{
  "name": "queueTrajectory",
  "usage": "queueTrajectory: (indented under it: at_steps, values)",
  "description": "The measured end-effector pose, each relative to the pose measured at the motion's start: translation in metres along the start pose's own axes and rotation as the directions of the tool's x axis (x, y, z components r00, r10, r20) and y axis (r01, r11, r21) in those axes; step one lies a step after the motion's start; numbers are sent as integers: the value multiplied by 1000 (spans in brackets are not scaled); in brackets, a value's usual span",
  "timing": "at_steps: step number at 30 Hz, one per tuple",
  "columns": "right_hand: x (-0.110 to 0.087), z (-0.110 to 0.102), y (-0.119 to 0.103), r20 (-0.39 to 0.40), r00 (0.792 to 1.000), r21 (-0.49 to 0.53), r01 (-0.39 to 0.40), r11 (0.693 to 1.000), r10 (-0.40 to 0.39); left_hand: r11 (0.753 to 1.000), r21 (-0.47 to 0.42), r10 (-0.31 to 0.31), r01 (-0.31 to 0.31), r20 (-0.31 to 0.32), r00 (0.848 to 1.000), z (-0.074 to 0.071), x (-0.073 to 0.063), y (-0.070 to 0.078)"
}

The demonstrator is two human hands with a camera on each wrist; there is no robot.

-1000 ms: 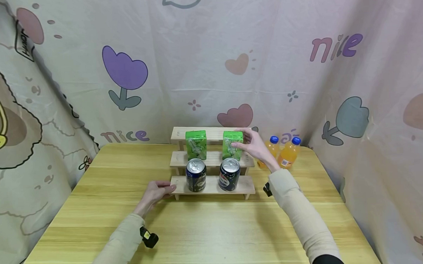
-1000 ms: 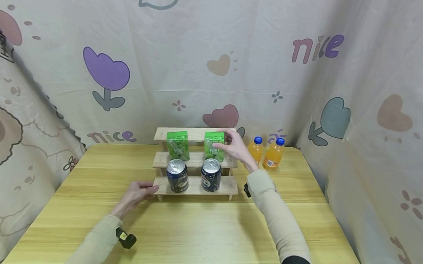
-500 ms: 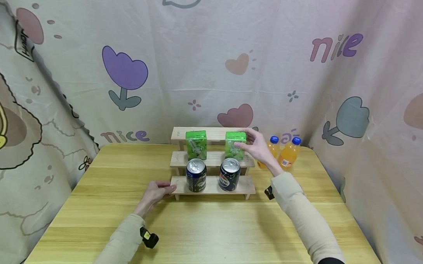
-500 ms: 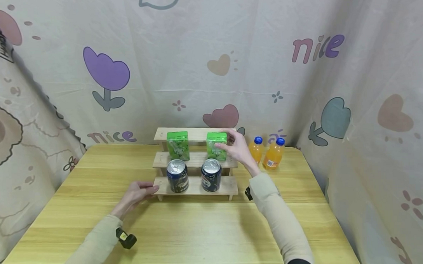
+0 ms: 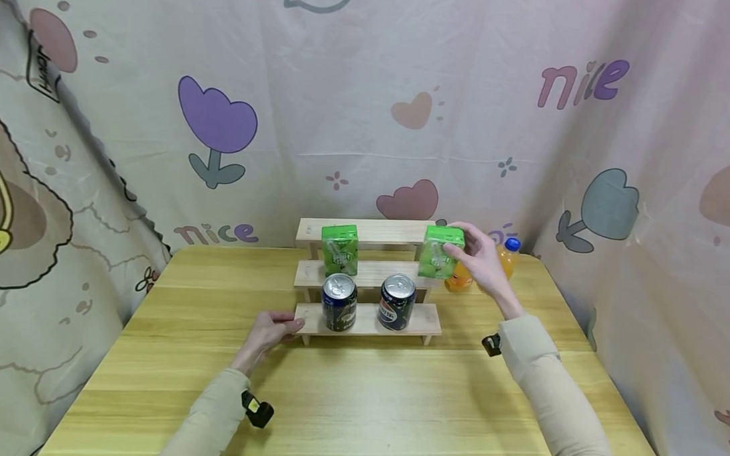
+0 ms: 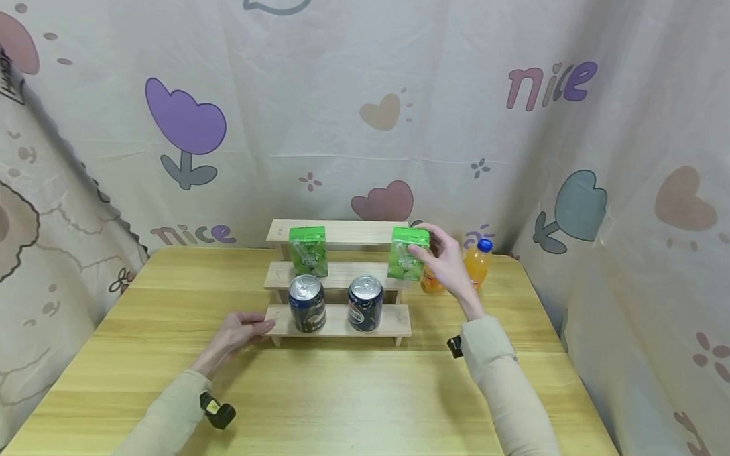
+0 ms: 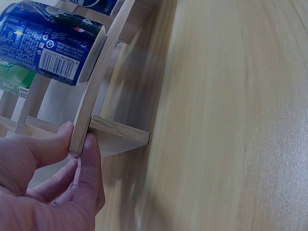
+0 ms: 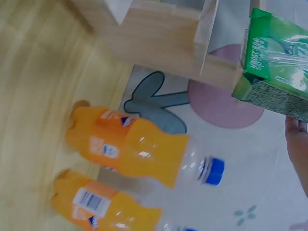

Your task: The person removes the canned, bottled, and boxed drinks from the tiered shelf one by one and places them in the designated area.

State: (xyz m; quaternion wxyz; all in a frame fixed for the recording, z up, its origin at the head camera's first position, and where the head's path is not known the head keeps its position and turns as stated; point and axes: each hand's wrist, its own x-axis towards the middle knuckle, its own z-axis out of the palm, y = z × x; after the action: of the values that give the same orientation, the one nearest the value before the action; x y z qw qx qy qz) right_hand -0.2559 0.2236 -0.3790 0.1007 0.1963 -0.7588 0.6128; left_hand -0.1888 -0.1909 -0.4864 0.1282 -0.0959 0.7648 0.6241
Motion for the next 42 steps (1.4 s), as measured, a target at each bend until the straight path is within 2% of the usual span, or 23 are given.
queueTrajectory:
  at_steps: [9,18,23,27,30,33,37,42]
  values:
    - [-21,-25,16,-99,995,85,4,996,4,1000,2,-10,10,2,1000,0,1,1]
    - [-48,-52,41,-180,982,157,-32,987,61,1000,-18,11,-11,3,1000,0,0,0]
    - [-60,-68,58,-223,968,222,-67,973,118,1000,-17,1,-1,-1,1000,0,0,1]
    - [-67,-77,70,-254,948,273,-119,955,191,1000,1,-7,7,1,1000,0,-1,1]
    - [-72,-82,75,-258,937,300,-153,942,235,1000,15,-8,8,3,1000,-1,-2,1]
    - [-75,-86,80,-244,937,330,-163,930,251,1000,20,-10,10,2,1000,-1,-2,0]
    - [-78,-89,87,-219,943,311,-177,934,252,1000,13,-12,12,-3,1000,-1,-2,0]
    - [-80,-92,95,-221,938,216,-219,951,266,1000,-1,-3,3,-4,1000,0,-3,1]
